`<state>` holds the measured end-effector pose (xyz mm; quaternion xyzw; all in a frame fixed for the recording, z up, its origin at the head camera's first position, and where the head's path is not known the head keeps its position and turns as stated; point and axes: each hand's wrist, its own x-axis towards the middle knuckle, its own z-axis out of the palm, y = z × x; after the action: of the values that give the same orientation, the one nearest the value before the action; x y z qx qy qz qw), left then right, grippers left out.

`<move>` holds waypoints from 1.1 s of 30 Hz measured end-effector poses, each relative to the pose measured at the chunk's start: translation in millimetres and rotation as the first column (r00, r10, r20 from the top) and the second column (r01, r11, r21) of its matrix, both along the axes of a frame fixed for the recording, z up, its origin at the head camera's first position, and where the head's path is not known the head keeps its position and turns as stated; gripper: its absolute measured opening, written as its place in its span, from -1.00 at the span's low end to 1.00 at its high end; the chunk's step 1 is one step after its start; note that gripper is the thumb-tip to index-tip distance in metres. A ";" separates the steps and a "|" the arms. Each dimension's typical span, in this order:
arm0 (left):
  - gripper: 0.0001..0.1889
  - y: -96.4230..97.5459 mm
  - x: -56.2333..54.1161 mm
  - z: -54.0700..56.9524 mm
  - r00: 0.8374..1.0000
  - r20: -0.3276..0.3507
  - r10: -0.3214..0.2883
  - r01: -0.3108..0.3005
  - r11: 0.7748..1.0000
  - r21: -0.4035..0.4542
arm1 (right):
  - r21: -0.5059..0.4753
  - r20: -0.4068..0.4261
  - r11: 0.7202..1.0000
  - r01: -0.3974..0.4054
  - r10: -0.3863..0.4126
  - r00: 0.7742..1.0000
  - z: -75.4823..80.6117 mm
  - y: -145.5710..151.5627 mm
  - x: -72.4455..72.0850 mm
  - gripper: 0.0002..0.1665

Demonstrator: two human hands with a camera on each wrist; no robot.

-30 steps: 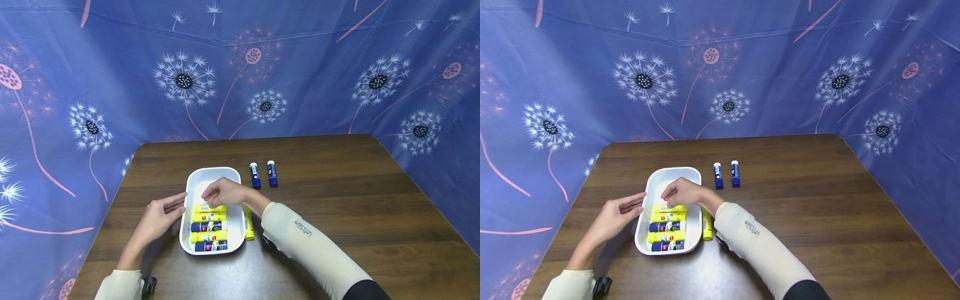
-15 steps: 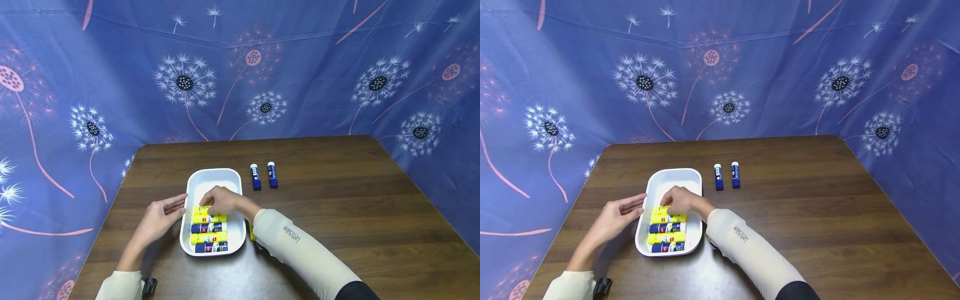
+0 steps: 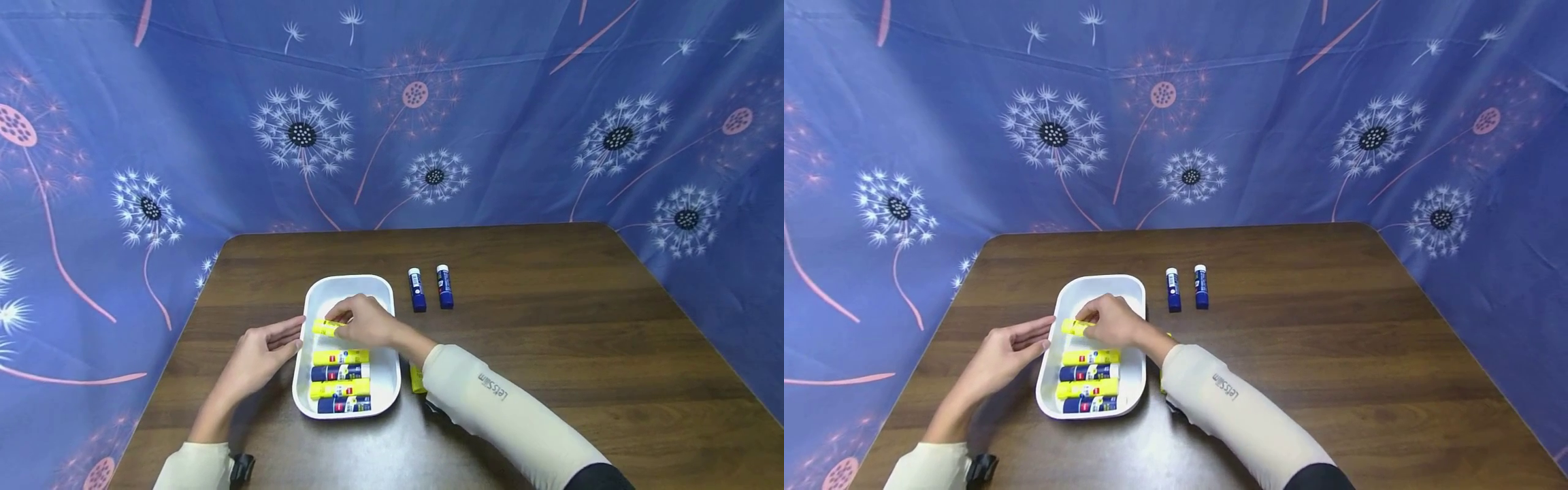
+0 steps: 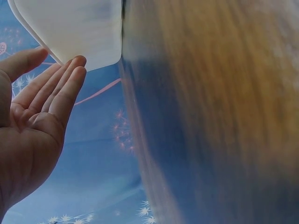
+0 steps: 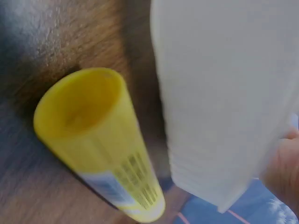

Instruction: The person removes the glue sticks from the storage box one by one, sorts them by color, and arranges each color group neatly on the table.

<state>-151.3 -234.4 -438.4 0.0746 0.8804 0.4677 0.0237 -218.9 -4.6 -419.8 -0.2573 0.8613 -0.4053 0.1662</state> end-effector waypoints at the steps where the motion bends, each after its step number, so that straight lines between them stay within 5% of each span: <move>1: -0.54 0.6 -0.4 0.1 1.000 0.003 0.002 -0.002 1.000 -0.001 | -0.045 0.012 0.999 0.026 -0.026 1.000 4.0 3.6 2.4 -0.67; 5: -0.54 2.7 -1.7 0.4 1.000 0.022 0.005 -0.005 1.000 -0.006 | -0.220 0.132 0.961 0.167 -0.140 0.981 20.4 24.3 18.0 -0.64; 10: -0.53 2.4 -1.8 1.7 0.999 0.032 0.007 -0.007 1.000 -0.014 | -0.349 0.258 0.867 0.355 -0.276 0.926 37.7 54.1 40.3 -0.59; 18: -0.53 2.4 -0.9 2.2 1.000 0.029 0.008 -0.006 0.999 -0.040 | -0.415 0.479 0.636 0.650 -0.455 0.751 24.5 100.3 65.6 -0.55; 22: -0.53 4.3 -0.2 0.0 1.000 0.015 -0.001 0.002 0.999 -0.037 | -0.350 0.502 0.560 0.751 -0.565 0.655 7.6 121.9 77.9 -0.55; 27: -0.53 3.2 0.6 -1.1 1.000 -0.002 0.000 -0.001 0.999 -0.037 | -0.259 0.494 0.532 0.806 -0.644 0.584 -15.2 138.9 88.2 -0.55; 33: -0.53 1.4 0.7 -0.6 1.000 0.000 0.004 -0.004 0.999 -0.049 | -0.236 0.447 0.519 0.822 -0.693 0.566 -37.1 143.3 90.7 -0.56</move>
<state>-150.6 -232.9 -439.0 0.0722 0.8917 0.4462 0.0246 -128.2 138.8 -456.9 0.1843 0.7411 -0.6444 0.0378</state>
